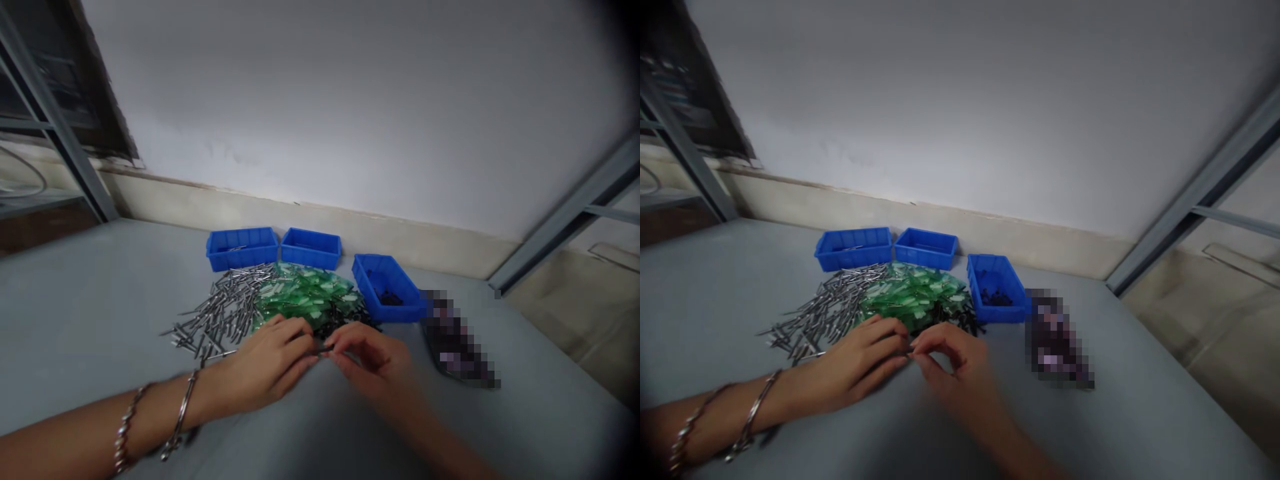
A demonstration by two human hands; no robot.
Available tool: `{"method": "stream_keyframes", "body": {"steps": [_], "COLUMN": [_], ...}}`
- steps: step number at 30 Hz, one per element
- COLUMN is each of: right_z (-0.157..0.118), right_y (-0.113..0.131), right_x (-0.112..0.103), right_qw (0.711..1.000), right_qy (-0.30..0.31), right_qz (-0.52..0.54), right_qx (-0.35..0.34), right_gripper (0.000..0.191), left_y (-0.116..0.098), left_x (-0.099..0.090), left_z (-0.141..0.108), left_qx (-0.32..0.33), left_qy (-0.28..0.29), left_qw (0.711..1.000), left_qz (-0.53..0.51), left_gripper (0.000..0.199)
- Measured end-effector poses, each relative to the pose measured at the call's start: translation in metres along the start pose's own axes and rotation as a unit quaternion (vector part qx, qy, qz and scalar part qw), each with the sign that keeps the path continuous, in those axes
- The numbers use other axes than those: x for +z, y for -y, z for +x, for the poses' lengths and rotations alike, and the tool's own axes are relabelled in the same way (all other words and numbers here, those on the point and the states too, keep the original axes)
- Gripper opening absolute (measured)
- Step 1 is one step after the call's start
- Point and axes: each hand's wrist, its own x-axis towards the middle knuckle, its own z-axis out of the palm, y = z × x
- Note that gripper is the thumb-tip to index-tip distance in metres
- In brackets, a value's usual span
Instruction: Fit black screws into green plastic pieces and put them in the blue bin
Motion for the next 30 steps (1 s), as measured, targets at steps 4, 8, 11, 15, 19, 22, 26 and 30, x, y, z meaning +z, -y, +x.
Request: {"method": "stream_keyframes", "body": {"steps": [4,8,11,15,19,22,26,30], "right_z": [0.0,0.0,0.001,0.001,0.003,0.01,0.023,0.027], "right_y": [0.001,0.002,0.001,-0.002,0.008,0.029,0.037,0.002], "right_x": [0.001,0.001,0.001,0.004,0.002,-0.023,-0.093,-0.157], "right_qw": [0.999,0.999,0.999,1.0,0.993,0.975,0.917,0.896], "right_qy": [-0.002,-0.007,-0.006,0.004,0.022,-0.001,-0.331,-0.396], "right_qz": [0.016,0.027,0.031,-0.002,-0.111,-0.175,-0.196,-0.185], "right_qx": [0.027,0.044,0.04,0.025,-0.045,-0.137,-0.108,0.078], "right_gripper": [0.002,0.003,0.002,0.004,0.009,0.012,0.011,0.025], "left_y": [0.0,0.001,0.002,0.001,-0.003,-0.006,-0.008,-0.006], "left_x": [0.0,0.0,0.001,0.0,-0.005,-0.01,-0.012,-0.009], "left_z": [0.0,0.0,-0.001,-0.002,-0.002,-0.002,-0.003,-0.004], "left_qx": [0.005,0.007,0.01,0.006,0.007,0.005,0.007,0.016], "left_qy": [-0.001,0.007,-0.003,-0.024,-0.068,-0.095,-0.11,-0.121], "left_qw": [1.0,0.999,0.997,0.996,0.992,0.99,0.99,0.99], "left_qz": [-0.017,-0.048,-0.071,-0.09,-0.102,-0.102,-0.086,-0.066], "left_gripper": [0.02,0.02,0.019,0.019,0.018,0.018,0.016,0.014]}}
